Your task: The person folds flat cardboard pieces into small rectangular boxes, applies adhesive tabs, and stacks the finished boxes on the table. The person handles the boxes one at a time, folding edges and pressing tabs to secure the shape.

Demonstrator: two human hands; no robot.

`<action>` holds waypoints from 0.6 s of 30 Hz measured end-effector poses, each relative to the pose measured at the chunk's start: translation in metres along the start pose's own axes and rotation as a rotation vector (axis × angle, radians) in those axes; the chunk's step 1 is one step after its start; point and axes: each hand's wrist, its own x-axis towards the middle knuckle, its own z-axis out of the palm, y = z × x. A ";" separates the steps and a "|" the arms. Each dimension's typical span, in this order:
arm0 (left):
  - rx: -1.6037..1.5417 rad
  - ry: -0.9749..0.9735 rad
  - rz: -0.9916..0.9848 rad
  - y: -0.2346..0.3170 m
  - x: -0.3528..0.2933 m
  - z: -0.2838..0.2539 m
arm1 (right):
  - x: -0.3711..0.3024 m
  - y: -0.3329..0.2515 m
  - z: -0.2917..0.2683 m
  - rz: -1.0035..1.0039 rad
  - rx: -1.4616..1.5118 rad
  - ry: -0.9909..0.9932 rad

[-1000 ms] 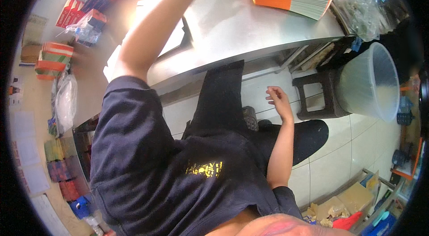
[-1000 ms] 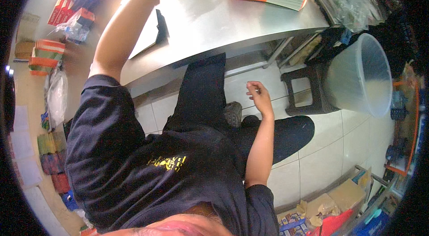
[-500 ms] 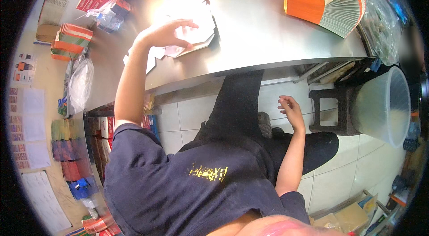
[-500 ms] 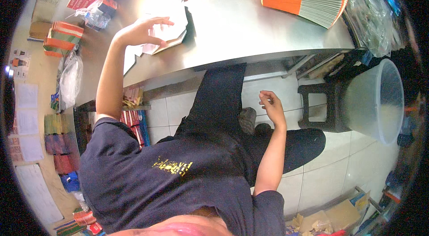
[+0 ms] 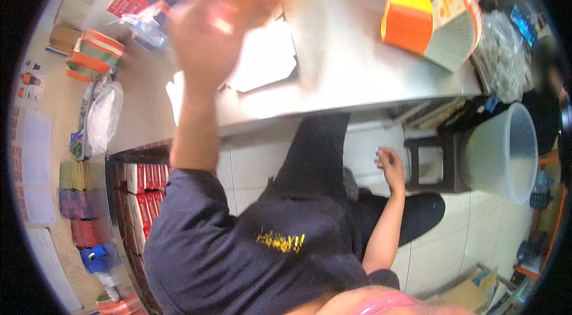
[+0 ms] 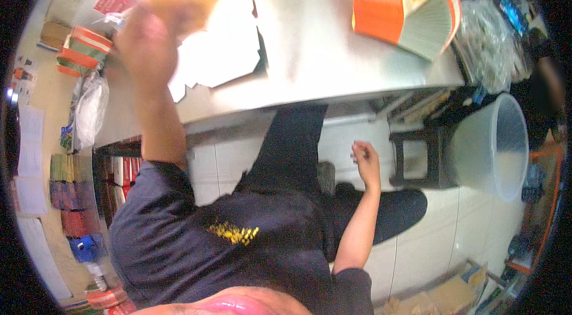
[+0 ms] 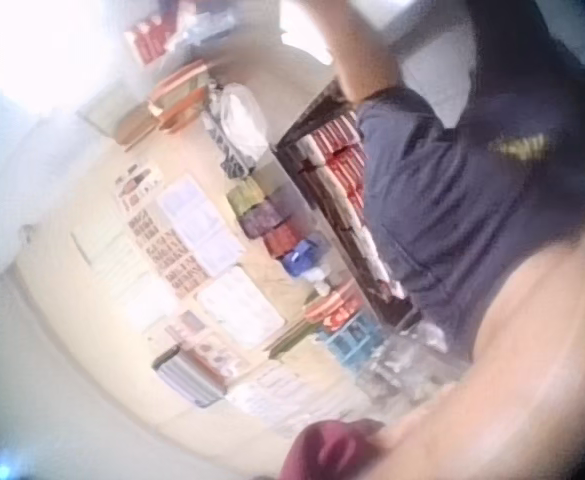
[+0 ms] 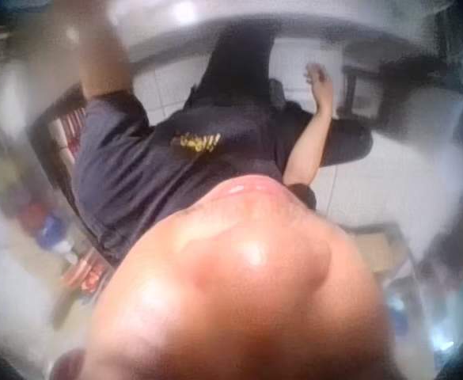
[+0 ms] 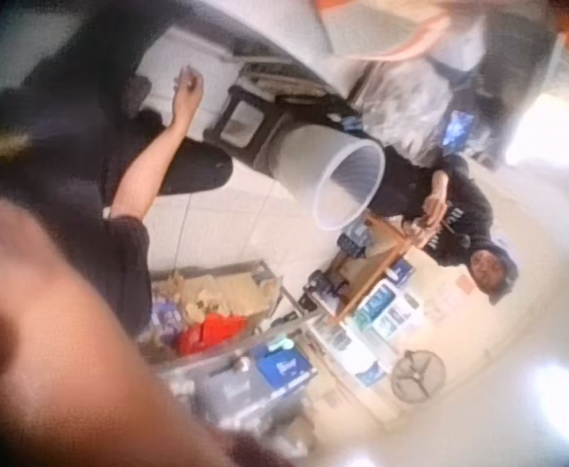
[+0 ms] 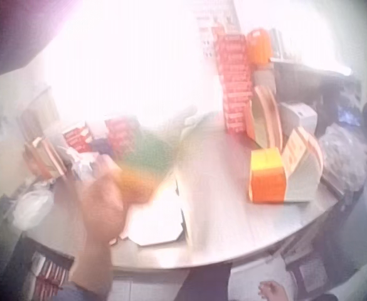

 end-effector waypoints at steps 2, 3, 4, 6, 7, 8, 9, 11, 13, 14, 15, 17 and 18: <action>-0.520 -0.421 -0.012 0.049 -0.019 0.015 | 0.000 -0.013 0.002 0.013 0.036 0.057; -0.605 -0.674 -0.146 0.080 -0.019 0.019 | -0.002 -0.005 -0.005 -0.080 -0.045 0.146; -0.855 -0.636 0.046 0.088 -0.025 0.043 | 0.001 0.007 -0.012 -0.175 -0.119 0.221; -1.045 -0.863 0.060 0.106 -0.039 0.067 | 0.003 0.005 -0.005 -0.263 0.247 0.253; -1.078 -0.972 0.007 0.115 -0.044 0.072 | -0.002 -0.003 0.001 -0.277 0.446 0.230; -1.123 -1.089 -0.044 0.124 -0.050 0.080 | -0.009 -0.012 0.000 -0.293 0.551 0.229; -1.083 -1.134 -0.081 0.132 -0.058 0.094 | -0.019 -0.023 -0.001 -0.313 0.598 0.235; -1.051 -1.159 -0.126 0.138 -0.087 0.131 | -0.040 -0.046 -0.007 -0.363 0.659 0.235; -0.977 -1.149 -0.077 0.125 -0.124 0.191 | -0.063 -0.064 -0.022 -0.439 0.698 0.290; -0.852 -1.132 -0.071 0.112 -0.142 0.215 | -0.072 -0.071 -0.026 -0.470 0.724 0.292; -0.854 -1.159 -0.276 0.100 -0.157 0.238 | -0.079 -0.076 -0.034 -0.497 0.743 0.324; -0.790 -1.130 -0.579 0.075 -0.192 0.276 | -0.088 -0.082 -0.049 -0.545 0.785 0.387; -0.736 -1.082 -0.655 0.063 -0.208 0.296 | -0.085 -0.076 -0.059 -0.603 0.835 0.341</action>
